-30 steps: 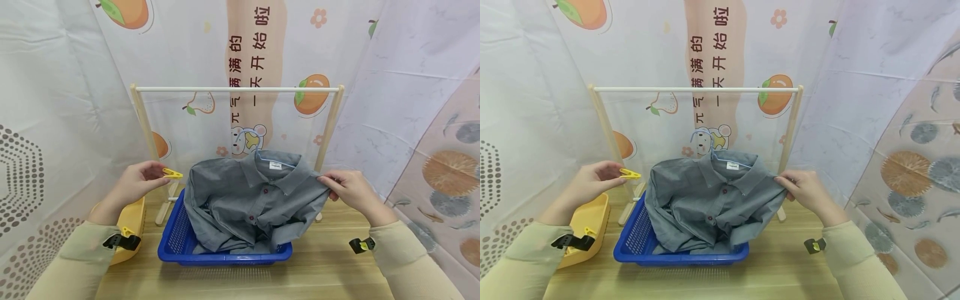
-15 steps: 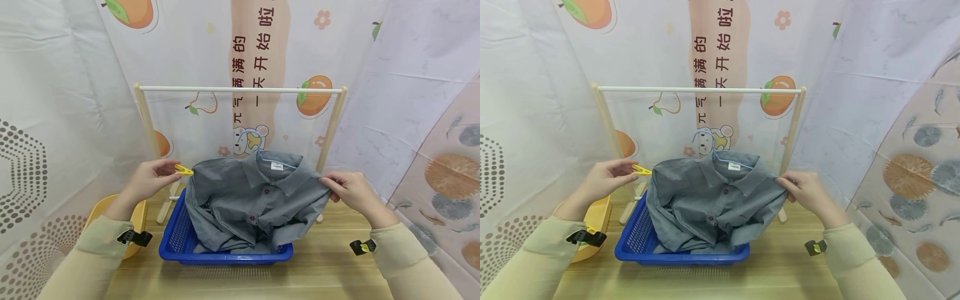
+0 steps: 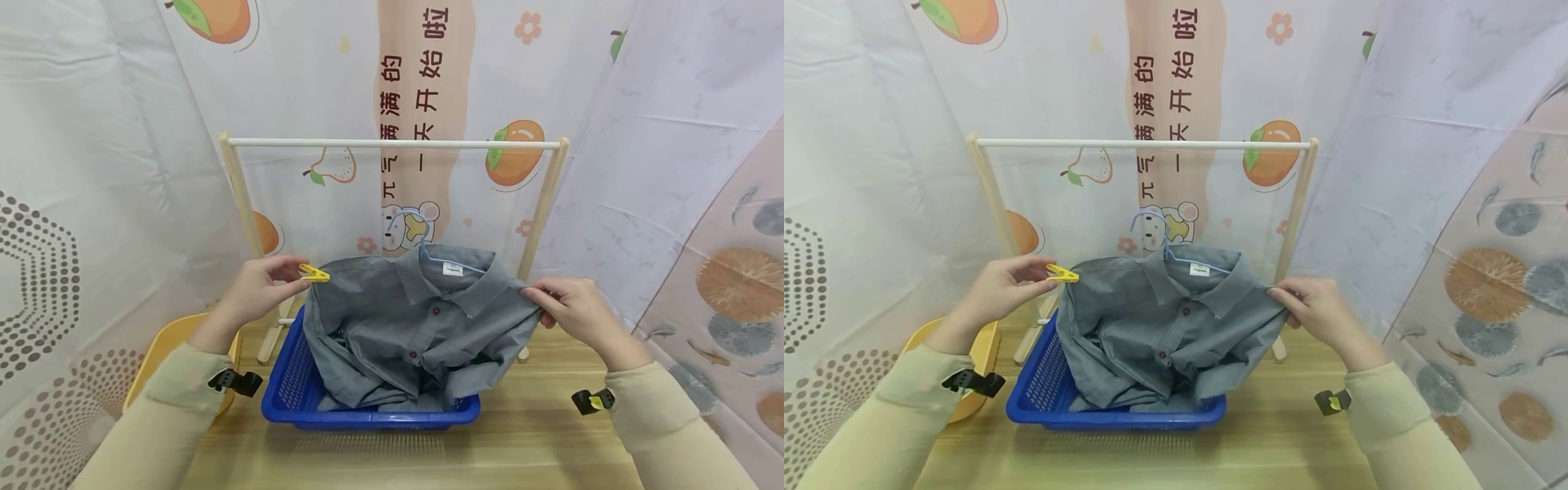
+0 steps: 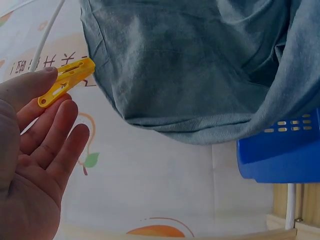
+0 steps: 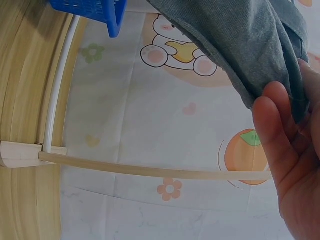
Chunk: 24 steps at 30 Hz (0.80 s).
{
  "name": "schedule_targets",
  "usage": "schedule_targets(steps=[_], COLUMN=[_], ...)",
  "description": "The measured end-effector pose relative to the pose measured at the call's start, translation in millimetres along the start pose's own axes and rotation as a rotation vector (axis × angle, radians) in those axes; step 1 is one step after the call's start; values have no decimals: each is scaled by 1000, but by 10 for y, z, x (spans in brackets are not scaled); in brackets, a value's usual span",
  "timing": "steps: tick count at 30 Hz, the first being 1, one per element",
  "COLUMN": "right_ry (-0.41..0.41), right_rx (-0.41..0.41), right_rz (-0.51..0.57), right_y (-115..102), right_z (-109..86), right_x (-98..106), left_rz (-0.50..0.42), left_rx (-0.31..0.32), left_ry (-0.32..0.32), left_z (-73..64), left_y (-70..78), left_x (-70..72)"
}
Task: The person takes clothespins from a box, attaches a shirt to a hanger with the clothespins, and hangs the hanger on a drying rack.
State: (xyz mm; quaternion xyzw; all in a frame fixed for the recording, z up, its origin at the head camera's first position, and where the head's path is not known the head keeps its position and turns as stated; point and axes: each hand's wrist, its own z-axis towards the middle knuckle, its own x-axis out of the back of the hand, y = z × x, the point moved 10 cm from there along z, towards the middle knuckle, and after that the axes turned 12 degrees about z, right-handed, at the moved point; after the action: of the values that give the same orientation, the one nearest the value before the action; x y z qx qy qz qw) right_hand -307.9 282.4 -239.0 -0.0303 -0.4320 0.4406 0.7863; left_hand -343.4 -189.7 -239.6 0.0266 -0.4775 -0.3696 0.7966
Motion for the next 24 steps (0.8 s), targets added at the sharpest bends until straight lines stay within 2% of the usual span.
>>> schedule_targets(steps=[4,12,24], right_ry=[-3,-3,-6], right_rx=[1,15,14], right_rz=[-4,-9,6], right_y=[-11,-26,-37], right_z=[4,14,35], right_x=[5,4,-8], left_rz=[19,45,57], left_rx=[-26,-138,-122], left_ry=[22,87,120], left_z=[35,101,105], left_y=[69,272,332], left_x=[-4,59,194])
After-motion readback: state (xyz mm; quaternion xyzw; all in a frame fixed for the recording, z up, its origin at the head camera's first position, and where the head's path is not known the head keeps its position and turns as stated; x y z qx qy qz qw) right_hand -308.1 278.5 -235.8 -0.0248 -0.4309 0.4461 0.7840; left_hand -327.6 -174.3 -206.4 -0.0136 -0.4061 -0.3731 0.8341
